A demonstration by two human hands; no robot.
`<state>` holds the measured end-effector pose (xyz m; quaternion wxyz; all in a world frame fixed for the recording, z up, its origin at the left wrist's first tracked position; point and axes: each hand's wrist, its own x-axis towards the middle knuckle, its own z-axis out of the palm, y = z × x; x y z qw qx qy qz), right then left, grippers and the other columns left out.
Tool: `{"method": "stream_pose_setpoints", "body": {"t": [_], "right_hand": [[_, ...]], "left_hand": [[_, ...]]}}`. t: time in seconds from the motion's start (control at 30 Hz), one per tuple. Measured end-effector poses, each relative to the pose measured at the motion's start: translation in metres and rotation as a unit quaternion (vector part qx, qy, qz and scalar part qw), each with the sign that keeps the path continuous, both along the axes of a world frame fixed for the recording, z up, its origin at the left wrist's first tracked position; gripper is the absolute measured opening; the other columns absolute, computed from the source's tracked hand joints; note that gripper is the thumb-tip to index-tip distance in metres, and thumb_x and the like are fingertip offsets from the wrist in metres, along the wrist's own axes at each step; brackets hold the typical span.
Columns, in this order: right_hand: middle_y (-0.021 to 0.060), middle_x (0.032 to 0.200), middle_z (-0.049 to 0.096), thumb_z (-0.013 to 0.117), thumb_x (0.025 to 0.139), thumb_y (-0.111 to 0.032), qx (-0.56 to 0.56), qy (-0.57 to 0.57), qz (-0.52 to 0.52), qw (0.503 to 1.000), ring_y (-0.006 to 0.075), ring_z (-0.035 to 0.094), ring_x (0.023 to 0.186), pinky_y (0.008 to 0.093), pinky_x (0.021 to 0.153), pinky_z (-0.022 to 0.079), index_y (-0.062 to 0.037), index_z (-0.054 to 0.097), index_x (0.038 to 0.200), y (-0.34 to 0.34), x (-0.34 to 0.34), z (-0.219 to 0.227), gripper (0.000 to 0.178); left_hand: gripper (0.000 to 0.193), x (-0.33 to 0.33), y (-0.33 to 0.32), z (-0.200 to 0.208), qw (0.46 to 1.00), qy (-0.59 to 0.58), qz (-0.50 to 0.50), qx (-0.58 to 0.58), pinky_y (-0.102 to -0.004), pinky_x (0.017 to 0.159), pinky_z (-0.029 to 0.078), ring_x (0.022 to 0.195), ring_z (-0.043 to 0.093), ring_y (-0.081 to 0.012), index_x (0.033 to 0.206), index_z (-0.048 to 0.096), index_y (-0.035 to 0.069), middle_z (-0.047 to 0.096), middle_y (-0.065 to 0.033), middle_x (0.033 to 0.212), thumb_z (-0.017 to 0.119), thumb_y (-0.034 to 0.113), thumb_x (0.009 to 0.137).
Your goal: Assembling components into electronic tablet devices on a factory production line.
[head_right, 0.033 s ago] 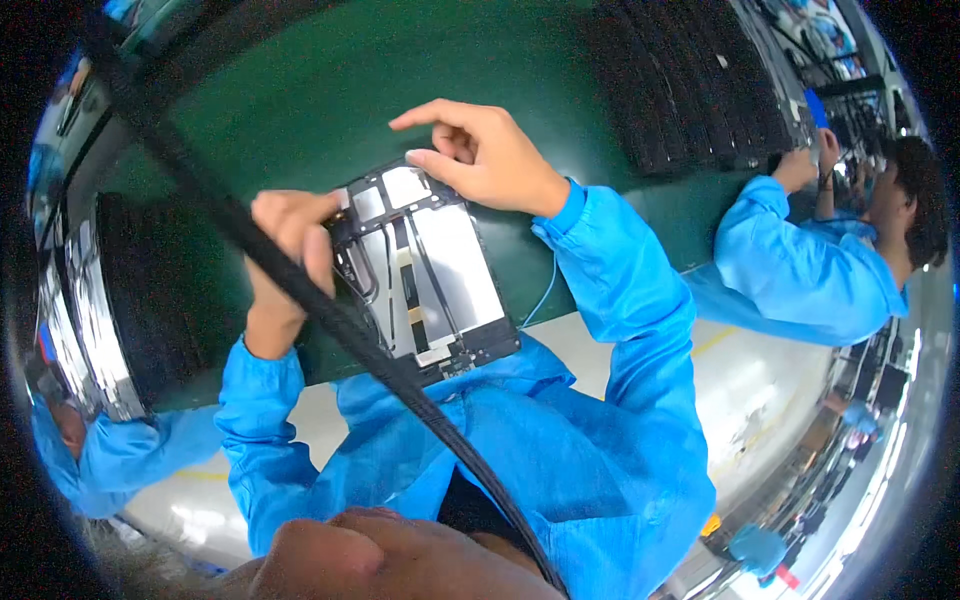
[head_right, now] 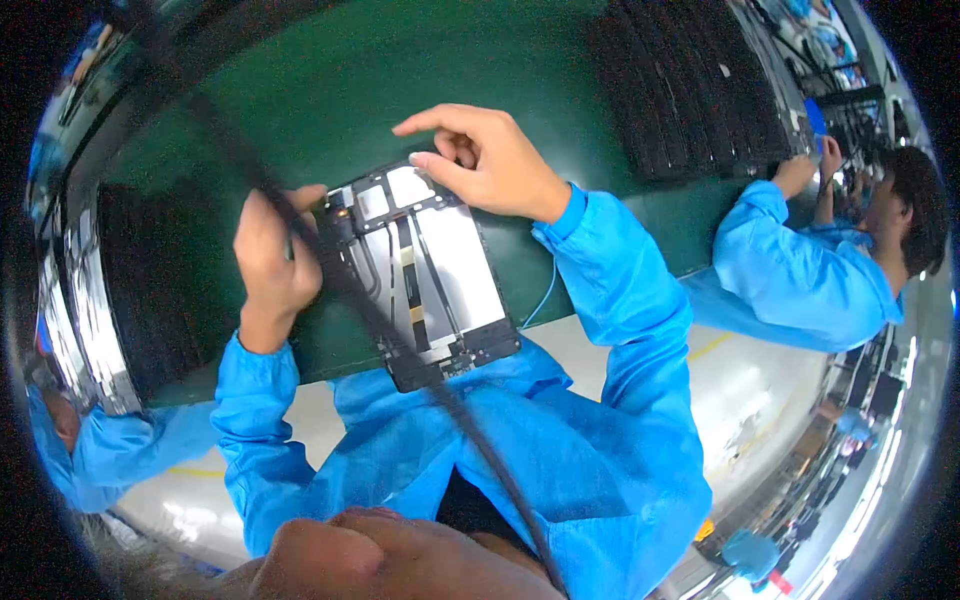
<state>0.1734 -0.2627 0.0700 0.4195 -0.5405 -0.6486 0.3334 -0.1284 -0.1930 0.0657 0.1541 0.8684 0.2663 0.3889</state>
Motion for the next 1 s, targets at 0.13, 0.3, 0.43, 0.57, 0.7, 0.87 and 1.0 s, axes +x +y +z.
{"method": "stream_pose_setpoints", "body": {"t": [0.13, 0.3, 0.43, 0.57, 0.7, 0.87, 1.0], "right_hand": [[0.0008, 0.084, 0.058, 0.078, 0.101, -0.005, 0.102, -0.079, 0.005, 0.992, 0.0104, 0.048, 0.071, 0.0313, 0.062, 0.040, -0.0083, 0.083, 0.135, -0.003, -0.016, -0.006, 0.034], [0.0011, 0.086, 0.058, 0.076, 0.101, -0.003, 0.080, -0.086, -0.023, 0.993, 0.0086, 0.048, 0.070, 0.0295, 0.061, 0.039, -0.0044, 0.082, 0.133, -0.004, -0.024, -0.005, 0.032], [0.0035, 0.087, 0.062, 0.075, 0.101, -0.004, 0.055, -0.084, -0.036, 0.994, 0.0108, 0.053, 0.070, 0.0312, 0.064, 0.044, -0.0056, 0.082, 0.134, -0.004, -0.026, -0.005, 0.034], [0.0028, 0.087, 0.061, 0.076, 0.100, -0.002, 0.055, -0.074, -0.044, 0.995, 0.0094, 0.052, 0.069, 0.0296, 0.062, 0.043, -0.0053, 0.082, 0.134, -0.004, -0.025, -0.007, 0.034], [0.0025, 0.087, 0.062, 0.077, 0.100, -0.002, 0.062, -0.075, -0.046, 0.994, 0.0090, 0.052, 0.069, 0.0291, 0.062, 0.043, -0.0056, 0.082, 0.134, -0.004, -0.026, -0.007, 0.035], [0.0031, 0.087, 0.062, 0.077, 0.099, -0.002, 0.058, -0.080, -0.046, 0.994, 0.0096, 0.052, 0.069, 0.0296, 0.062, 0.043, -0.0057, 0.082, 0.135, -0.004, -0.026, -0.009, 0.036], [0.0036, 0.086, 0.062, 0.077, 0.099, -0.003, 0.064, -0.085, -0.043, 0.993, 0.0108, 0.053, 0.068, 0.0306, 0.062, 0.044, -0.0057, 0.082, 0.135, -0.005, -0.024, -0.011, 0.036]], "left_hand": [[0.017, -0.021, -0.003, -0.007, 0.981, 0.045, 0.126, -0.144, -0.0449, 0.057, 0.050, 0.059, 0.068, -0.0332, 0.122, 0.073, 0.005, 0.070, -0.0121, 0.069, 0.070, 0.014, 0.108], [0.036, -0.013, -0.017, 0.010, 0.939, 0.072, 0.098, -0.323, -0.0470, 0.053, 0.048, 0.051, 0.068, -0.0340, 0.137, 0.065, 0.004, 0.068, -0.0147, 0.059, 0.075, 0.021, 0.107], [0.052, -0.010, -0.014, -0.002, 0.908, 0.019, 0.035, -0.416, -0.0425, 0.055, 0.051, 0.055, 0.072, -0.0261, 0.150, 0.057, 0.001, 0.076, -0.0157, 0.070, 0.077, 0.015, 0.104], [0.063, -0.009, -0.010, 0.010, 0.830, 0.015, 0.026, -0.557, -0.0308, 0.053, 0.048, 0.057, 0.064, -0.0126, 0.162, 0.049, 0.005, 0.076, -0.0093, 0.079, 0.077, 0.009, 0.105], [0.070, -0.009, -0.012, 0.005, 0.818, -0.032, -0.007, -0.575, -0.0269, 0.054, 0.049, 0.059, 0.063, -0.0092, 0.166, 0.045, 0.006, 0.070, -0.0051, 0.083, 0.076, 0.003, 0.104], [0.069, -0.009, -0.011, -0.001, 0.812, -0.074, -0.033, -0.578, -0.0265, 0.053, 0.050, 0.060, 0.063, -0.0082, 0.167, 0.046, 0.007, 0.066, -0.0028, 0.083, 0.071, 0.000, 0.104], [0.063, -0.011, -0.009, 0.003, 0.863, -0.033, 0.052, -0.501, -0.0322, 0.060, 0.053, 0.064, 0.071, -0.0154, 0.161, 0.050, 0.002, 0.074, -0.0097, 0.079, 0.070, 0.002, 0.101]]}}
